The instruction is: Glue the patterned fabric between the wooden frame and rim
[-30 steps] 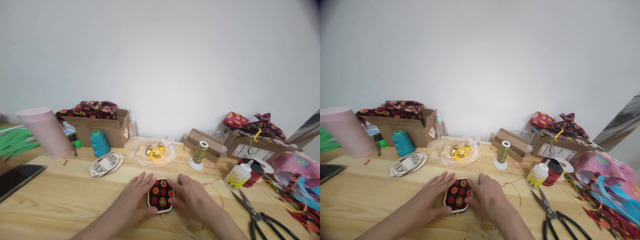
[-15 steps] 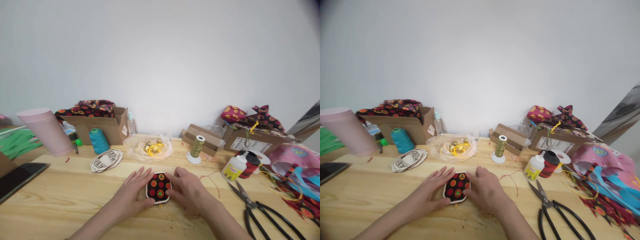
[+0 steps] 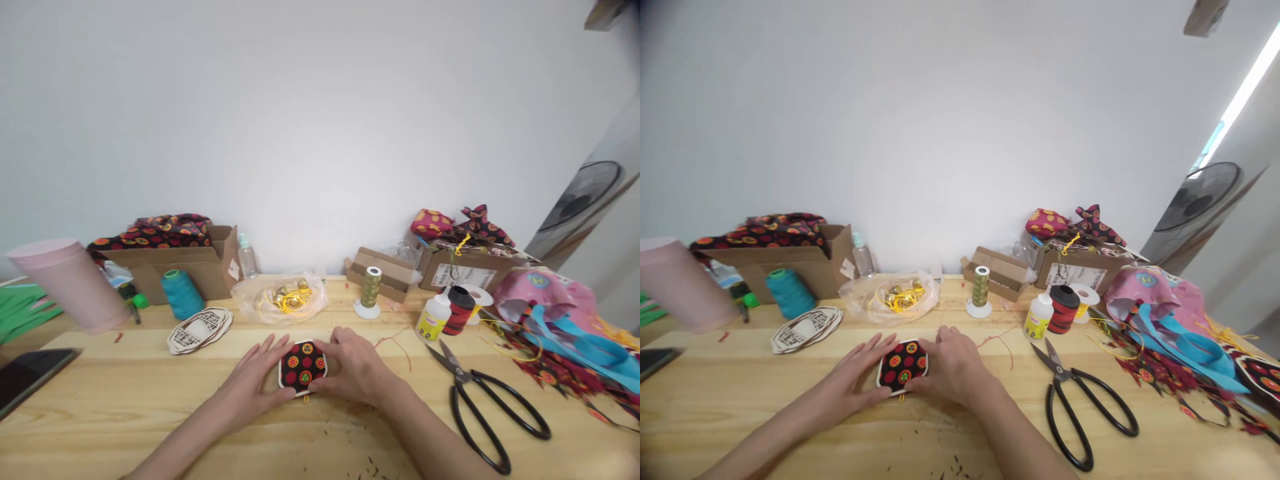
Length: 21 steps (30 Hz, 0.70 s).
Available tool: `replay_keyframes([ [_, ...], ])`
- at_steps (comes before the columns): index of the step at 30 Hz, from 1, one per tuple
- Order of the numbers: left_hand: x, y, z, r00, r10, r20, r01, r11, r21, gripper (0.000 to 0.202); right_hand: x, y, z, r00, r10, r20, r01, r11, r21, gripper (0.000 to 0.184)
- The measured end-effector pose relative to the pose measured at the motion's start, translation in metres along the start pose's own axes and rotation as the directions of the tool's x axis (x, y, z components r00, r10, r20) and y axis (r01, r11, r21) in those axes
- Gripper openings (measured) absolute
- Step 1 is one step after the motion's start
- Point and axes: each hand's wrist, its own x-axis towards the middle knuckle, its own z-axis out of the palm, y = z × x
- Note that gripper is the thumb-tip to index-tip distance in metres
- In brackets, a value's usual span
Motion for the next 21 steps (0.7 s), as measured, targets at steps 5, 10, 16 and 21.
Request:
replay_keyframes([
  [5,-0.0034,-0.0001,-0.0012,1.000,-0.010,-0.002,0.010,1.000,0.011,0.061,0.0009,-0.0020,-0.0030,1.000,-0.005,0.003,0.005,1.000,-0.004,0.056],
  [10,-0.0058,-0.0042,0.0021,1.000,0.003,0.024,-0.005,0.997,0.082,0.065,0.0015,0.0020,0.0028,0.999,-0.019,-0.035,0.019,1.000,0.005,0.056],
  [16,-0.0052,-0.0063,0.0043,0.997,0.073,0.033,-0.077,0.986,0.146,0.063,0.0019,0.0059,0.0056,0.999,-0.018,-0.036,0.019,0.999,0.029,0.054],
  [21,-0.0061,-0.0030,0.0021,0.995,0.068,0.076,-0.079,0.984,0.161,0.064,0.0028,0.0050,0.0025,1.000,-0.017,-0.021,0.018,0.999,0.050,0.052],
])
